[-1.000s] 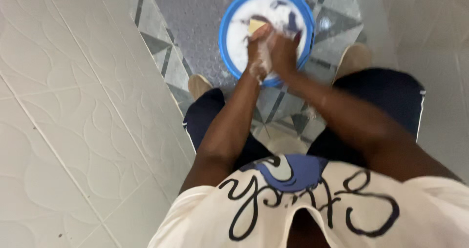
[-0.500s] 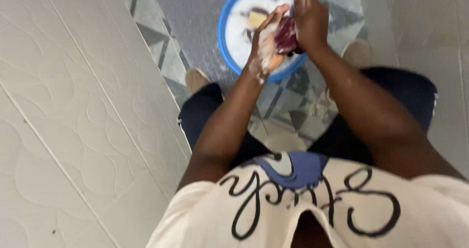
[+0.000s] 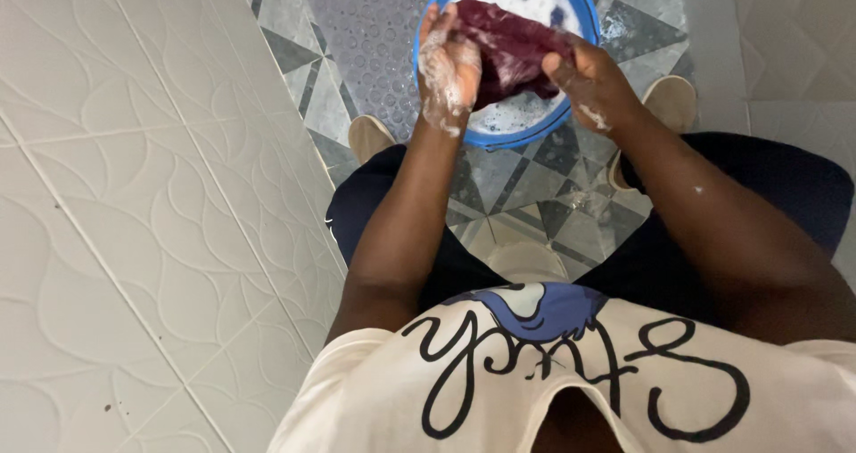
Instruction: The person hand-washes multiple pieces of clothing in a blue bucket filled with soapy water. They scrub, rinse, and wring out a pink garment, a white garment, and a maroon garment sequentially, using both hands to agitate the fabric in the suds.
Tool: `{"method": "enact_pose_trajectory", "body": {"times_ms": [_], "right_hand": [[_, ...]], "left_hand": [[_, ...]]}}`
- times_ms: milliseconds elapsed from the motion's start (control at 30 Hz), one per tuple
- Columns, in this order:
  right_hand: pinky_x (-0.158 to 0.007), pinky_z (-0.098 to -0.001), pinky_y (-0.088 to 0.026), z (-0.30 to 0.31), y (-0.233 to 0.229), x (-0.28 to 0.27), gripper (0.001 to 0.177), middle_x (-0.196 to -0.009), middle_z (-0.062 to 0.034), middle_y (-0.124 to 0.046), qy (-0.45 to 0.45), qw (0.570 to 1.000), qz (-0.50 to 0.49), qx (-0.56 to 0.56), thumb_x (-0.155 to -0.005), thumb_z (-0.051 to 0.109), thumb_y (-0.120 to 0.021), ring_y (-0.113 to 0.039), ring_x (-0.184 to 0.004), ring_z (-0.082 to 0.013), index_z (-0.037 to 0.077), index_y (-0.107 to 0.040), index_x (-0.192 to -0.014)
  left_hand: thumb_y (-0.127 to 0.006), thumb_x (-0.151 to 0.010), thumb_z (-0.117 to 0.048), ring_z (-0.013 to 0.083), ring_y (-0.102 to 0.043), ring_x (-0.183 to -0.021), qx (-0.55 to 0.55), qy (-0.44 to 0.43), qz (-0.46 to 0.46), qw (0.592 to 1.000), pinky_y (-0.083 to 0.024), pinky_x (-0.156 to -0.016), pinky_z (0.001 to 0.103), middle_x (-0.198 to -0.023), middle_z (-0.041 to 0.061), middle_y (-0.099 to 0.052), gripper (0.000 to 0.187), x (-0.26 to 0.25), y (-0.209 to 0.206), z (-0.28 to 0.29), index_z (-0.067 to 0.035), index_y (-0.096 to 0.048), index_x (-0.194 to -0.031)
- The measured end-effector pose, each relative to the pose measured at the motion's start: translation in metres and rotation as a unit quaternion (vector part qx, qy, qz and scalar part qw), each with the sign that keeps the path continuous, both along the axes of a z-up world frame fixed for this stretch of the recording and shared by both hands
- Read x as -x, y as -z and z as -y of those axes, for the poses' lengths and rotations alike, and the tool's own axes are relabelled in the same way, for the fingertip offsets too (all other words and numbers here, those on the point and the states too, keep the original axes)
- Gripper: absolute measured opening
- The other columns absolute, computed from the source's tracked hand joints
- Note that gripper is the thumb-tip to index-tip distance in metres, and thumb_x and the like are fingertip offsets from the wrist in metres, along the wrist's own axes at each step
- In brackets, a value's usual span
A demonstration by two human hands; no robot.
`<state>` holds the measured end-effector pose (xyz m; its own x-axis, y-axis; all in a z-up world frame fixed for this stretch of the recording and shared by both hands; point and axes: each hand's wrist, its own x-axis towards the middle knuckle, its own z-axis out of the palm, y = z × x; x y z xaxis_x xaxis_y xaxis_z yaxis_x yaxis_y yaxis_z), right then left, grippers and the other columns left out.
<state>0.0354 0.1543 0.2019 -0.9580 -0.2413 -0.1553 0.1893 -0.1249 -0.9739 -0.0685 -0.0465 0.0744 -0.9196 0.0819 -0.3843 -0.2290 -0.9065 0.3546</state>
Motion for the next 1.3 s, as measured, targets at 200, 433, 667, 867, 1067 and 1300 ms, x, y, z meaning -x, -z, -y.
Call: {"method": "enact_pose_trajectory", "body": {"times_ms": [200,433,667,867,1067,1300], "right_hand": [[-0.080,-0.0347,-0.053,0.029,-0.001,-0.007,0.053,-0.107,-0.0031,-0.063,0.124,0.991,0.007,-0.054,-0.108,0.052,-0.053,-0.059,-0.091,-0.0151,0.005,-0.056,-0.134],[-0.050,-0.0411,-0.045,0.081,0.015,-0.045,0.049,-0.060,-0.0098,-0.055,0.104,0.923,-0.092,-0.359,-0.106,0.040,-0.065,-0.053,-0.050,-0.0179,0.002,-0.060,-0.075],[-0.050,-0.0389,-0.051,0.075,0.046,0.009,0.037,-0.068,-0.0090,-0.064,0.259,0.909,-0.005,-0.327,-0.109,0.033,-0.055,-0.062,-0.057,-0.0196,0.004,-0.066,-0.089],[-0.057,-0.0408,-0.050,0.062,0.048,0.028,0.036,-0.074,-0.0100,-0.063,0.265,0.898,-0.017,-0.350,-0.109,0.035,-0.056,-0.062,-0.064,-0.0210,0.005,-0.065,-0.092],[-0.064,-0.0427,-0.050,0.087,0.048,-0.008,0.036,-0.079,-0.0110,-0.063,0.219,0.883,-0.135,-0.394,-0.110,0.037,-0.057,-0.062,-0.071,-0.0224,0.005,-0.063,-0.095],[-0.073,-0.0448,-0.050,0.080,0.062,-0.003,0.035,-0.086,-0.0121,-0.063,0.236,0.893,-0.111,-0.368,-0.110,0.038,-0.057,-0.061,-0.079,-0.0240,0.006,-0.062,-0.098]], "left_hand": [[-0.064,-0.104,-0.012,0.0183,-0.066,-0.095,-0.034,0.055,0.056,0.996,-0.058,-0.068,0.027,-0.112,0.012,-0.068,0.017,0.005,0.041,0.003,-0.002,-0.062,-0.117],[-0.038,-0.106,-0.042,0.0130,-0.066,-0.087,0.320,0.124,0.068,0.937,-0.056,-0.057,0.018,-0.113,0.011,-0.070,0.044,-0.006,0.019,-0.007,-0.011,-0.060,-0.128],[-0.055,-0.107,-0.027,0.0195,-0.067,-0.097,0.157,0.193,-0.112,0.962,-0.062,-0.076,0.028,-0.117,0.014,-0.065,0.031,-0.048,0.065,-0.041,-0.005,-0.060,-0.127],[-0.062,-0.101,-0.017,0.0207,-0.065,-0.074,0.148,0.227,-0.130,0.954,-0.057,-0.051,0.029,-0.107,0.013,-0.067,0.030,-0.057,0.096,-0.032,-0.009,-0.061,-0.130],[-0.063,-0.099,-0.020,0.0186,-0.066,-0.079,0.209,0.222,-0.037,0.952,-0.058,-0.057,0.030,-0.107,0.009,-0.066,0.033,-0.047,0.040,-0.045,-0.009,-0.060,-0.130],[-0.065,-0.100,-0.028,0.0163,-0.067,-0.081,0.230,0.225,-0.020,0.946,-0.059,-0.061,0.028,-0.105,0.008,-0.066,0.036,-0.044,0.011,-0.049,-0.008,-0.060,-0.130]]}}
